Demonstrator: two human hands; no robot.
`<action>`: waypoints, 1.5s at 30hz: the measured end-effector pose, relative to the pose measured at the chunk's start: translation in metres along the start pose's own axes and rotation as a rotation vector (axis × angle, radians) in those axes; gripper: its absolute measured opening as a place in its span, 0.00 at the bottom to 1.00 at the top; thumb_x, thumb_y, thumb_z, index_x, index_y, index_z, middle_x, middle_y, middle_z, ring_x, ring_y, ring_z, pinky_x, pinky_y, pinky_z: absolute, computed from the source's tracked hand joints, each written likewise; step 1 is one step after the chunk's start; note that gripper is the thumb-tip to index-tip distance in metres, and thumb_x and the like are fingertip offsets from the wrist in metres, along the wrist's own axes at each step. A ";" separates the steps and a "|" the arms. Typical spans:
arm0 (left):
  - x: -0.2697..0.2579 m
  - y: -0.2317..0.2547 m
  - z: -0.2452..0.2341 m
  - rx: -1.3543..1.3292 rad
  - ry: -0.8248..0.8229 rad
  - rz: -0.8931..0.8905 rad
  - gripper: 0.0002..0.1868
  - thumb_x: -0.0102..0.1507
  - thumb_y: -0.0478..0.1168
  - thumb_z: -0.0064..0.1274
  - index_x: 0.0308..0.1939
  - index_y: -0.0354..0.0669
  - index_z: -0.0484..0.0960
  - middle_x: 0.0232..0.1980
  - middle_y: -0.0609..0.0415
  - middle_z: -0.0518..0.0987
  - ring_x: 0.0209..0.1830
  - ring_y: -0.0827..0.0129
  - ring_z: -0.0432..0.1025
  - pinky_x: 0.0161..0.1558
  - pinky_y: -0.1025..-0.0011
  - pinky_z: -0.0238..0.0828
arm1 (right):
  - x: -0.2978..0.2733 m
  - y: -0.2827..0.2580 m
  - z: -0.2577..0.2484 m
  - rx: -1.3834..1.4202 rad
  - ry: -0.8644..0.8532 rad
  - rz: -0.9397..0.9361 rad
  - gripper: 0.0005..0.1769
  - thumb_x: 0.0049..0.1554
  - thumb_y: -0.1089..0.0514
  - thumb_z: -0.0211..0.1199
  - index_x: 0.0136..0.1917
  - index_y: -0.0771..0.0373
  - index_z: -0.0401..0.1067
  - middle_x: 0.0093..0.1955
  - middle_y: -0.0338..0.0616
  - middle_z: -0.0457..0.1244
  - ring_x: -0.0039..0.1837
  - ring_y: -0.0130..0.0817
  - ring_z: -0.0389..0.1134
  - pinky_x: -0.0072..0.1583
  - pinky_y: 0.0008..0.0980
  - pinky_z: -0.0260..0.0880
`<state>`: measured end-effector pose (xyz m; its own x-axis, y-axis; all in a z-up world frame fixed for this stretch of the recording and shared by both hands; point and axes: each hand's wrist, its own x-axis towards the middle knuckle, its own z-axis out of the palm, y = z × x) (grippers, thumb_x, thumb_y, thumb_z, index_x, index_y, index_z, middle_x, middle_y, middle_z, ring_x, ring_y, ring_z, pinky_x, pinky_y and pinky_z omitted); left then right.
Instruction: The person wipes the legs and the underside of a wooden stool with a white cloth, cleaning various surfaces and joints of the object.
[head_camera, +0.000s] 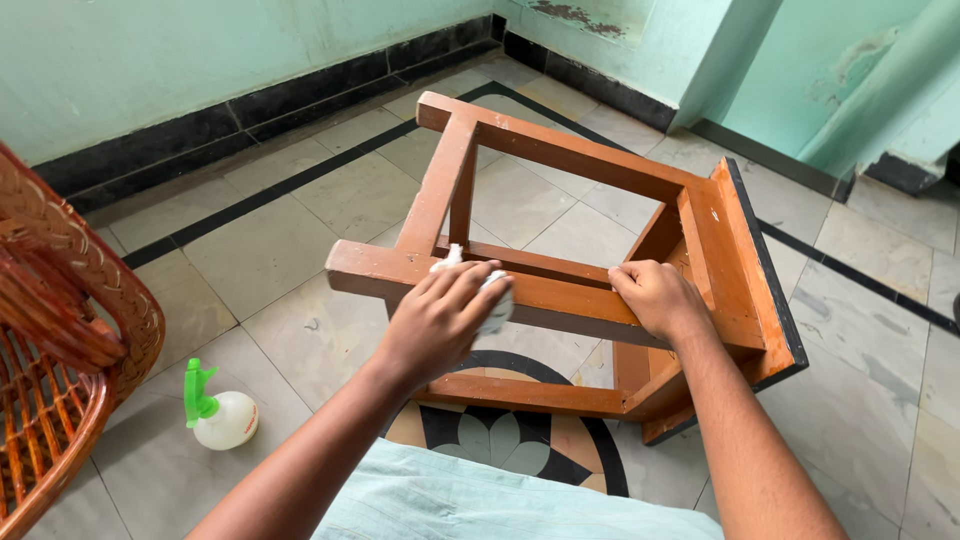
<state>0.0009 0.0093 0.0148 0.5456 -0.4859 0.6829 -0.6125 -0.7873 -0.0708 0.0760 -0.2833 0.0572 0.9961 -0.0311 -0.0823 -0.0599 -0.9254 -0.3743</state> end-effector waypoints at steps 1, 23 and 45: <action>0.004 0.000 0.000 -0.023 -0.010 -0.010 0.30 0.58 0.35 0.60 0.66 0.44 0.74 0.67 0.46 0.75 0.66 0.53 0.70 0.65 0.54 0.70 | 0.000 0.000 0.000 -0.005 -0.001 0.004 0.27 0.63 0.40 0.47 0.33 0.58 0.73 0.32 0.41 0.68 0.40 0.36 0.68 0.49 0.47 0.70; 0.035 -0.084 -0.023 -0.351 -0.297 -0.620 0.40 0.67 0.65 0.40 0.76 0.46 0.56 0.75 0.39 0.65 0.74 0.48 0.61 0.70 0.48 0.56 | -0.021 -0.104 0.026 0.184 0.207 -0.992 0.23 0.67 0.55 0.57 0.74 0.59 0.66 0.76 0.55 0.60 0.75 0.56 0.61 0.72 0.51 0.59; 0.029 -0.101 -0.005 0.053 -0.028 -0.730 0.36 0.64 0.48 0.42 0.75 0.39 0.56 0.78 0.26 0.50 0.79 0.30 0.45 0.71 0.28 0.38 | 0.275 -0.230 0.079 -0.236 0.650 -0.983 0.11 0.53 0.59 0.74 0.49 0.62 0.81 0.55 0.50 0.68 0.53 0.51 0.72 0.54 0.47 0.72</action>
<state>0.0753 0.0763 0.0457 0.8192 0.1610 0.5505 -0.0589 -0.9311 0.3601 0.3589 -0.0490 0.0482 0.4598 0.6051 0.6500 0.6894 -0.7046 0.1681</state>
